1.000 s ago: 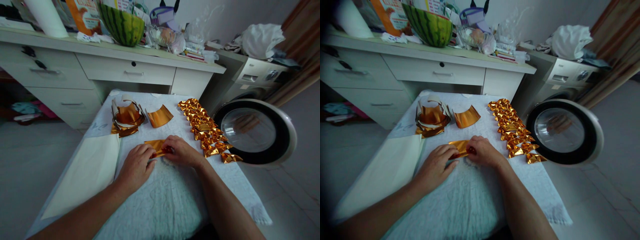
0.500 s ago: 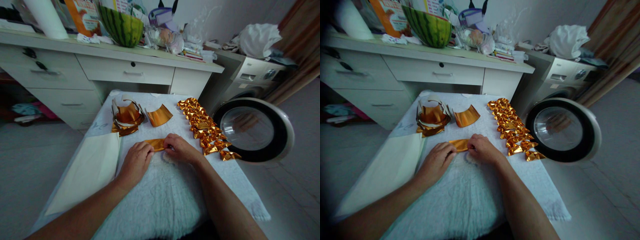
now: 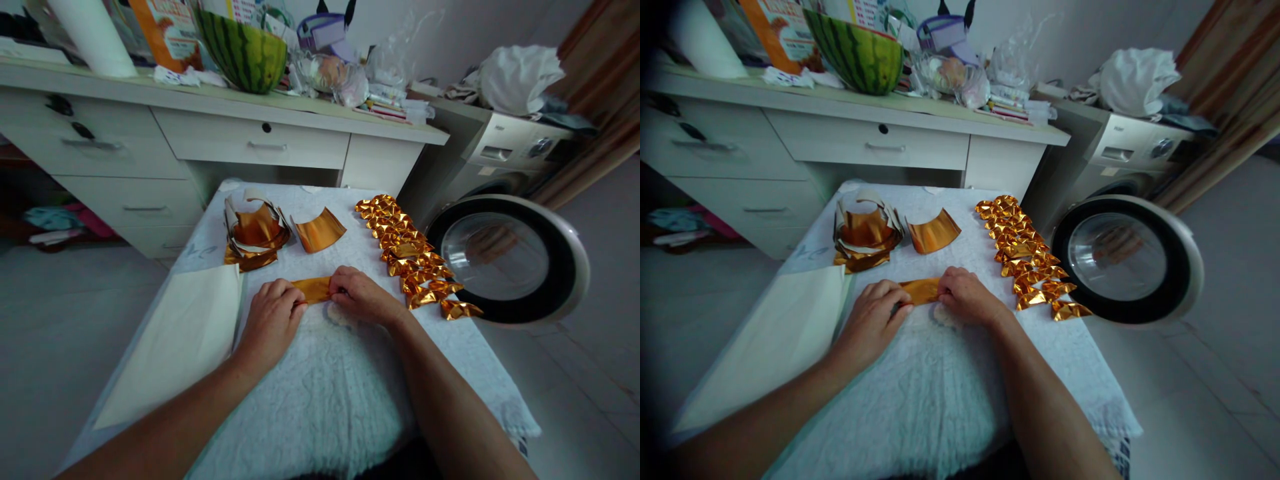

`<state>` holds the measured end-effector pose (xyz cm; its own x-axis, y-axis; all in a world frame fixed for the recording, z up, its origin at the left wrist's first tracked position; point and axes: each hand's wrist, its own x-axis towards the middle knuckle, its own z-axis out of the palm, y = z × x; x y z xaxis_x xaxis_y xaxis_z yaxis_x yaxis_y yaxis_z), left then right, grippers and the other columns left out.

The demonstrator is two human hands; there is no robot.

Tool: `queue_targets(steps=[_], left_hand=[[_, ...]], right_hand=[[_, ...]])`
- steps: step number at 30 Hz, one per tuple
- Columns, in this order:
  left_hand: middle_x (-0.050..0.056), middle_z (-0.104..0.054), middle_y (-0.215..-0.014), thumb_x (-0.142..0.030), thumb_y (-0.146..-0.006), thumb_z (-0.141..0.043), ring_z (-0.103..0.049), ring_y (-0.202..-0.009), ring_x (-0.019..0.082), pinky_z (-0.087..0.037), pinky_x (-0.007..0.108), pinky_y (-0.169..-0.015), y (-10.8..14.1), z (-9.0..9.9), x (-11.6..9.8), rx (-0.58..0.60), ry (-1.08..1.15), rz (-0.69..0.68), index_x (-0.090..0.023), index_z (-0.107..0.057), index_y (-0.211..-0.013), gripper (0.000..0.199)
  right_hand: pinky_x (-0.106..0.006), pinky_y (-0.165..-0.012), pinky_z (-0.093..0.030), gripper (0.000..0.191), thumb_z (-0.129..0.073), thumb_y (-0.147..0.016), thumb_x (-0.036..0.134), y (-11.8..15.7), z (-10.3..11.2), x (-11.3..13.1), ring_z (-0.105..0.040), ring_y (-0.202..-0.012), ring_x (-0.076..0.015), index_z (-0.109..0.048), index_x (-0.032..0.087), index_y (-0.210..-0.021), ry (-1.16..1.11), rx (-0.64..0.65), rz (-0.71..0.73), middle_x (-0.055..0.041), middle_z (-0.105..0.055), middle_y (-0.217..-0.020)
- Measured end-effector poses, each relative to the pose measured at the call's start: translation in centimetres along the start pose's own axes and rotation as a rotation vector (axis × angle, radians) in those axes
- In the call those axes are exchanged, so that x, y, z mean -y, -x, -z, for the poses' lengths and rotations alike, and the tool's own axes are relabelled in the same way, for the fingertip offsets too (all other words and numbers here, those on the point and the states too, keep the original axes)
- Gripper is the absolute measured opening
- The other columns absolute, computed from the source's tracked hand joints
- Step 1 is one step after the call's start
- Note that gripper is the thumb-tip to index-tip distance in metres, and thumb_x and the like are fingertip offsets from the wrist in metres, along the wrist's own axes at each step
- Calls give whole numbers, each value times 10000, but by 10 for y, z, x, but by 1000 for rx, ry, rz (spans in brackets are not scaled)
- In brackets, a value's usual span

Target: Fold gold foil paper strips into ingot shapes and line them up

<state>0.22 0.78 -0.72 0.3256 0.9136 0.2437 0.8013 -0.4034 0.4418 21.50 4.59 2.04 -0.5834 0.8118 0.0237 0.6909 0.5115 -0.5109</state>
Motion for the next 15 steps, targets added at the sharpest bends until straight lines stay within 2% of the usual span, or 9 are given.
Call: queue_targets(steps=[15], left_hand=[[66,-590,-944,-274,-925,-488,-521,-915,238,-436,416,-840,0,-3,2,-18,-56,52,-185,-640,-844,194]], right_hand=[[-271,-770,-411,106,-571,-853,107,-1,1,0,-520,-811,-151,-612,126,-757,-27,-28,-29,-54,-561,-860]])
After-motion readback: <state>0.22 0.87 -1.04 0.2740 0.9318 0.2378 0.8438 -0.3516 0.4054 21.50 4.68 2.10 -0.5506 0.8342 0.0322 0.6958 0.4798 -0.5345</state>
